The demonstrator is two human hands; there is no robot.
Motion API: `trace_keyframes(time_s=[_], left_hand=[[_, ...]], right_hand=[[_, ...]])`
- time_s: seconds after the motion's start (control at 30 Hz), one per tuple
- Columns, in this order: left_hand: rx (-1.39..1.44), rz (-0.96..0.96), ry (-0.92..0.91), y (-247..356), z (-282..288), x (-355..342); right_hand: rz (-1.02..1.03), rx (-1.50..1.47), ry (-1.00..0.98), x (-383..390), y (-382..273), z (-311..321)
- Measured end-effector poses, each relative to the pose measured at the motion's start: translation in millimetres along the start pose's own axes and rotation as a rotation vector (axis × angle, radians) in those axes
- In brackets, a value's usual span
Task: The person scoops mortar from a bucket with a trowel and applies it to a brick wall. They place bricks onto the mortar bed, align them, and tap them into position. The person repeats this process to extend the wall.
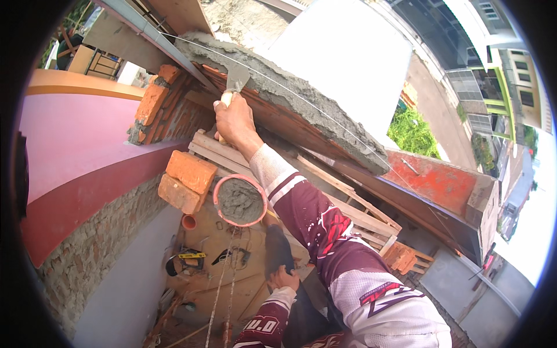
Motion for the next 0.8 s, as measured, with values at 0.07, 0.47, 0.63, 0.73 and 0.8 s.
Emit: trace_keyframes(time_s=[0.07, 0.47, 0.63, 0.73, 0.8], left_hand=[[-0.012, 0.015, -0.011, 1, 1, 0], [0.11, -0.044, 0.008, -7, 3, -5], [0.103, -0.03, -0.009, -7, -1, -2], [0.119, -0.03, 0.016, -8, -5, -1], [0.127, -0.032, 0.018, -9, -7, -2]], right_hand=[[0.04, -0.009, 0.04, 16, 25, 18], [-0.15, 1.193, -0.463, 133, 225, 27], [-0.02, 1.778, -0.438, 85, 304, -40], [-0.089, 1.872, -0.631, 60, 344, -76], [-0.169, 1.793, -0.765, 58, 358, -90]])
Point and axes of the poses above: each hand's wrist, its own x-axis away from the middle knuckle, its own z-axis out of the back of the hand, y = z × x, the point moved 1 cm from there along -x, towards the middle knuckle, and after that the axes turned 13 degrees about -y, right-handed, at the moved point
